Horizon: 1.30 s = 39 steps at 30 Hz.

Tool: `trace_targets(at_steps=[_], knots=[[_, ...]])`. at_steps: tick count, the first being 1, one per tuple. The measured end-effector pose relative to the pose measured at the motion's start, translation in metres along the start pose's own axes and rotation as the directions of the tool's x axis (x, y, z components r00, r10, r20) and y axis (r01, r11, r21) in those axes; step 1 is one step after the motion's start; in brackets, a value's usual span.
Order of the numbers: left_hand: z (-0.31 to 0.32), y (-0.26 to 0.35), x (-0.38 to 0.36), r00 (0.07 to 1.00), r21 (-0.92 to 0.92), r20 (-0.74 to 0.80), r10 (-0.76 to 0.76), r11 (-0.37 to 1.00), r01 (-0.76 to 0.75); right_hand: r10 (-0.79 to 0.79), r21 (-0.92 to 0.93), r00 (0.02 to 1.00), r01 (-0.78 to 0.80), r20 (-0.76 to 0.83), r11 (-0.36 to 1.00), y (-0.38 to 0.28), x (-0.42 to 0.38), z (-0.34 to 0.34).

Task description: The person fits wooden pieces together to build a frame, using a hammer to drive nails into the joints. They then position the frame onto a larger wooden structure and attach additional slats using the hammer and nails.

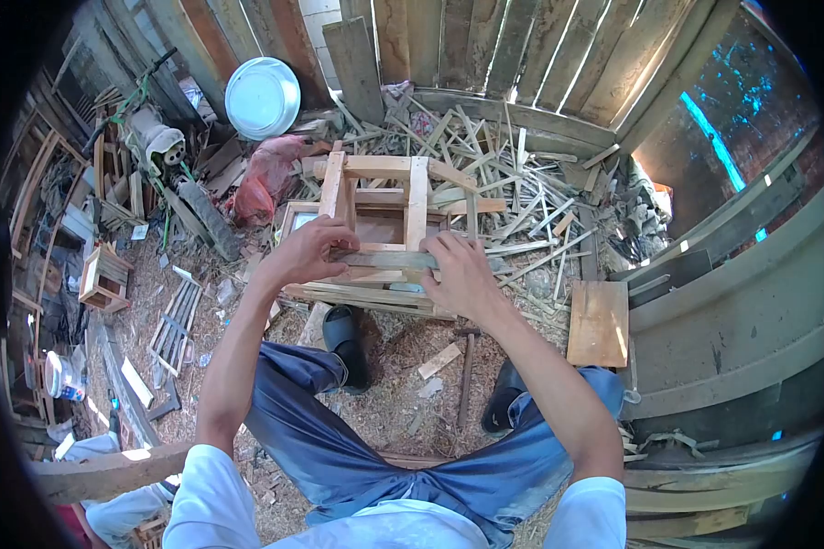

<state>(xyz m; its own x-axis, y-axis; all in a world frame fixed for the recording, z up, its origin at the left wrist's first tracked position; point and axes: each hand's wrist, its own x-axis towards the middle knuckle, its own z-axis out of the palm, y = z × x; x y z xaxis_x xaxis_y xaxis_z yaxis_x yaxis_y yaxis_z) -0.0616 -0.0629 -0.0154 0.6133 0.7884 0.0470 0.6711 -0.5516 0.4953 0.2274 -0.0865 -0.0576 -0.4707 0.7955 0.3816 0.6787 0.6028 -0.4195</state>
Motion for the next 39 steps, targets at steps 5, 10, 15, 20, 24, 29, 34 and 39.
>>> trace_targets(at_steps=[5,10,15,20,24,29,34,39], knots=[[-0.001,-0.001,0.0,1.0,0.002,0.003,0.0,1.0,0.0,0.006,0.017,0.998,-0.007,0.055,1.0,0.001,-0.002,-0.008],[0.0,-0.003,0.002,1.0,-0.004,0.007,-0.012,1.0,0.012,0.006,0.002,1.0,-0.006,0.014,1.0,0.004,-0.003,-0.005],[0.001,-0.008,-0.001,0.997,-0.031,-0.055,0.046,0.998,-0.048,-0.002,-0.002,1.0,0.002,0.006,1.0,0.003,-0.001,-0.004],[0.002,-0.011,-0.001,0.998,-0.021,-0.05,0.046,0.999,-0.047,0.017,0.004,1.0,-0.017,0.026,1.0,0.001,0.0,-0.005],[0.002,-0.008,-0.001,0.997,-0.032,-0.063,0.039,0.999,-0.041,0.034,0.002,0.998,-0.034,0.043,0.999,0.0,0.001,-0.006],[-0.003,-0.001,-0.001,0.999,-0.047,0.019,-0.026,0.999,0.027,0.036,0.004,0.998,-0.036,0.056,0.999,-0.002,0.001,-0.008],[-0.004,-0.002,-0.001,0.999,-0.055,0.024,-0.025,0.998,0.026,0.038,0.005,0.998,-0.039,0.045,0.999,-0.001,0.001,-0.006],[-0.006,-0.004,-0.007,0.995,-0.198,0.003,-0.101,0.975,0.1,0.102,0.002,0.994,-0.102,0.048,0.995,-0.004,0.001,-0.004]])
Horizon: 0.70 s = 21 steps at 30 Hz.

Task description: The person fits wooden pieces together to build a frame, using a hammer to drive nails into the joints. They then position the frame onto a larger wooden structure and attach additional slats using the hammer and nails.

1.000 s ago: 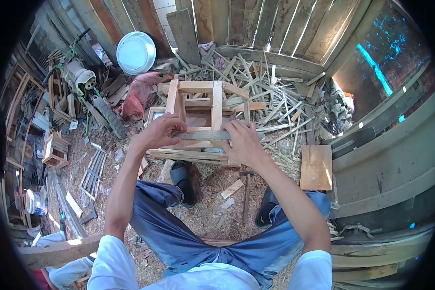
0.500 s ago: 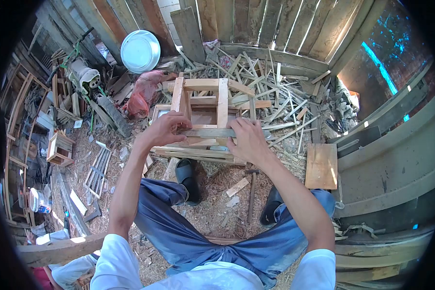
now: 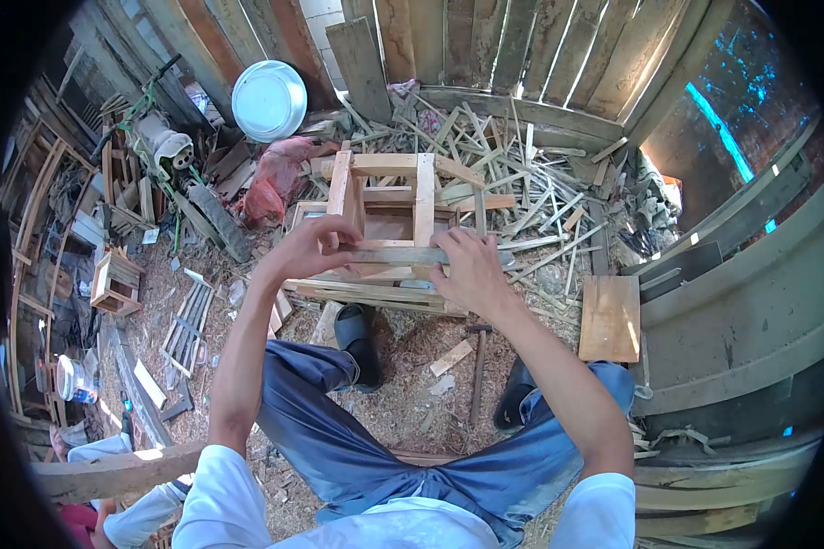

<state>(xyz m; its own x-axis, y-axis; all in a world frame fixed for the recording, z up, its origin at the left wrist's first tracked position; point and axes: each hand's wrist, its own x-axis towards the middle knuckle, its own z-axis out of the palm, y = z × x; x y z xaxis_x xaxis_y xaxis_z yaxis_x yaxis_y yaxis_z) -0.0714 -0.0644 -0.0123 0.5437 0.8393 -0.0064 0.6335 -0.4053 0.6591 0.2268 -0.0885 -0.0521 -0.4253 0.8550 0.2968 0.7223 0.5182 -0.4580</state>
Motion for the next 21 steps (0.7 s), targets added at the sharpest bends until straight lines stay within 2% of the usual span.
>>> trace_targets(at_steps=[2,3,5,9,12,14,16,21], knots=[[-0.007,-0.001,-0.003,0.994,-0.214,-0.047,-0.096,0.973,0.084,-0.001,0.001,1.0,0.001,-0.015,1.0,0.002,-0.001,0.002],[-0.011,-0.005,-0.005,0.994,-0.211,-0.047,-0.097,0.974,0.085,-0.002,0.002,1.0,0.002,-0.028,1.0,0.001,0.0,0.003],[-0.017,-0.012,-0.009,0.971,-0.113,-0.221,-0.096,0.991,0.072,0.005,0.016,1.0,-0.004,-0.021,1.0,0.001,0.0,0.002],[-0.018,-0.011,-0.019,0.973,-0.007,-0.224,-0.049,0.999,0.049,-0.017,0.038,0.999,0.018,-0.037,0.999,0.004,0.0,0.002],[-0.001,-0.004,-0.019,0.971,0.283,-0.185,0.148,0.955,-0.092,-0.011,0.058,0.999,0.013,-0.042,0.998,0.004,-0.001,0.002],[0.0,0.0,-0.016,0.981,0.254,-0.163,0.103,0.965,-0.059,-0.021,0.114,0.999,0.026,-0.048,0.993,0.007,-0.001,0.002],[0.0,0.002,-0.015,0.986,0.29,-0.119,0.113,0.954,-0.074,-0.036,0.173,0.998,0.045,-0.055,0.984,0.007,0.0,0.003],[0.001,0.004,-0.01,0.976,0.34,-0.137,0.168,0.933,-0.113,-0.061,0.258,0.996,0.075,-0.061,0.963,0.007,0.001,0.001]])
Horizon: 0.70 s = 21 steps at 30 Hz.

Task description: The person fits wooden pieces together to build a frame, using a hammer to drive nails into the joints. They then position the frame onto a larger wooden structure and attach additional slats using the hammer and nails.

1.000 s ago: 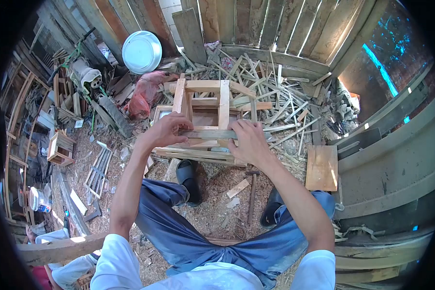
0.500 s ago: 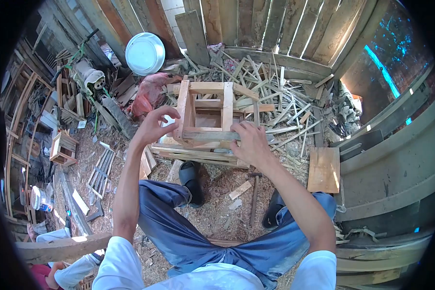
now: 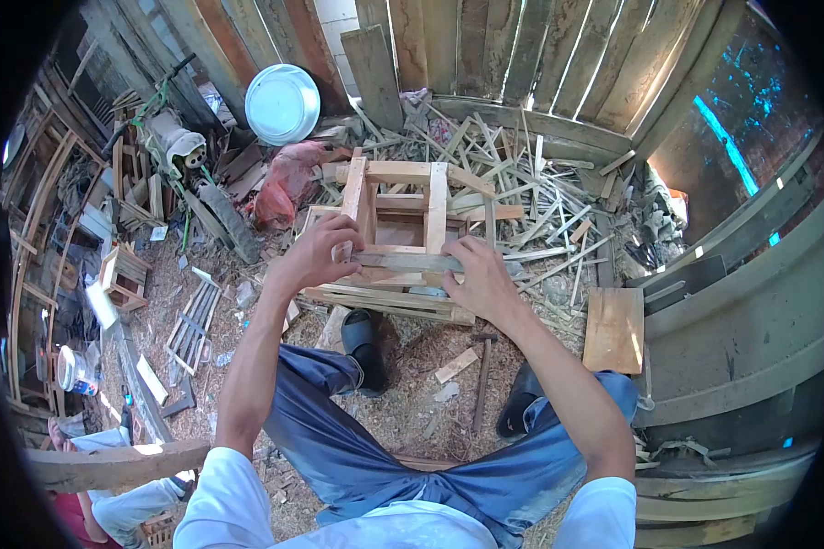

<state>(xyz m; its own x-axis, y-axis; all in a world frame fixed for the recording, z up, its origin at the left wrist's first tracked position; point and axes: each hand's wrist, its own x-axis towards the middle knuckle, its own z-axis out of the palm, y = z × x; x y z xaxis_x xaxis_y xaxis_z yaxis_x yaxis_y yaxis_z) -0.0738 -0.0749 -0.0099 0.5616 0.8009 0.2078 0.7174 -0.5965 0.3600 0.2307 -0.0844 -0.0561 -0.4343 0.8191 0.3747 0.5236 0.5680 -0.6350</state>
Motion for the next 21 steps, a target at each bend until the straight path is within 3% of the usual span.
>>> trace_targets(at_steps=[9,21], knots=[[0.0025,-0.0046,-0.0004,0.999,-0.03,0.031,-0.017,0.999,0.017,0.053,-0.159,0.997,-0.045,0.051,0.986,-0.0034,-0.0024,-0.0005],[0.0032,0.0027,0.0046,0.993,-0.043,0.096,-0.069,0.996,0.074,0.051,-0.122,0.998,-0.046,0.031,0.991,0.0011,-0.0039,0.0026]])
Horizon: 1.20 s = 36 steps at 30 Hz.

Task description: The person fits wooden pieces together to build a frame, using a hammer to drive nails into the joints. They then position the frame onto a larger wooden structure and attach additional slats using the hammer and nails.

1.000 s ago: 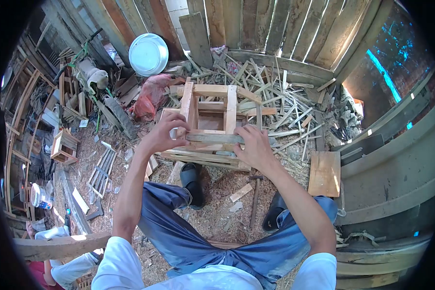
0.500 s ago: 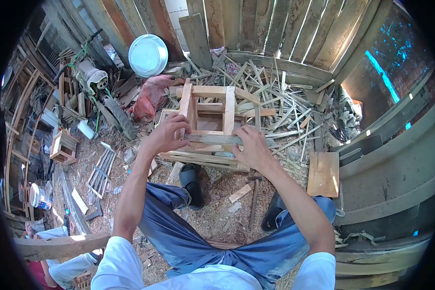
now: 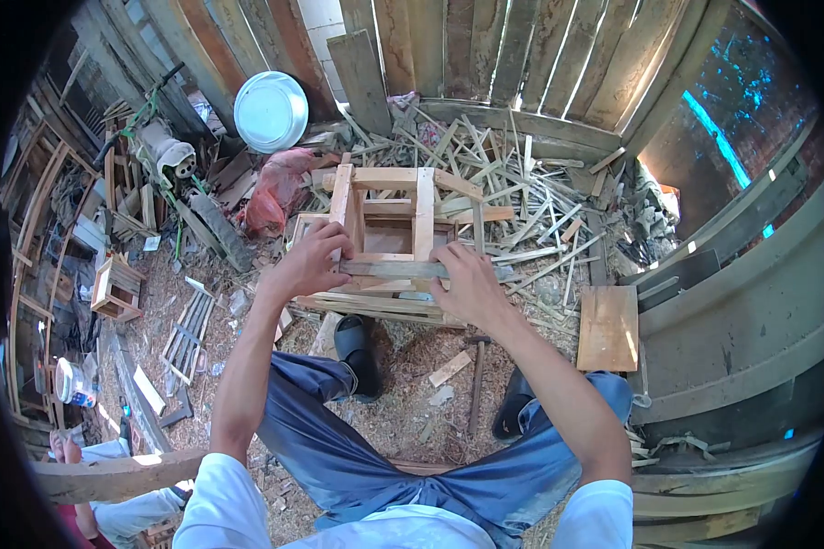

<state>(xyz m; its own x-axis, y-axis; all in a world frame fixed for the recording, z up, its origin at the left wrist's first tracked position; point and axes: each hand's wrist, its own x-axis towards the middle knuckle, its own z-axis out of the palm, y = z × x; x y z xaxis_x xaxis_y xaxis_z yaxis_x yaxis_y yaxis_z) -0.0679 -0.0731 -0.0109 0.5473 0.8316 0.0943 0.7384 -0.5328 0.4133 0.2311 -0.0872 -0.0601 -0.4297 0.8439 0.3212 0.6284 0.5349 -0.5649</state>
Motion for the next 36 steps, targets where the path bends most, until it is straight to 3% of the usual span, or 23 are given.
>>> trace_targets(at_steps=[19,24,36], knots=[[-0.0004,-0.004,0.0007,1.0,-0.035,-0.025,-0.007,0.999,0.006,0.026,0.022,0.999,-0.025,-0.038,0.999,-0.0011,0.0038,0.0007],[0.0019,-0.0067,0.0006,0.999,-0.04,-0.035,-0.002,0.999,0.001,0.012,-0.074,1.0,-0.012,-0.003,0.997,0.0003,0.0032,-0.0049],[0.0011,-0.006,-0.0003,0.999,-0.034,-0.05,0.001,0.999,-0.003,0.002,-0.105,1.0,-0.003,-0.009,0.994,0.0021,0.0021,-0.0023]])
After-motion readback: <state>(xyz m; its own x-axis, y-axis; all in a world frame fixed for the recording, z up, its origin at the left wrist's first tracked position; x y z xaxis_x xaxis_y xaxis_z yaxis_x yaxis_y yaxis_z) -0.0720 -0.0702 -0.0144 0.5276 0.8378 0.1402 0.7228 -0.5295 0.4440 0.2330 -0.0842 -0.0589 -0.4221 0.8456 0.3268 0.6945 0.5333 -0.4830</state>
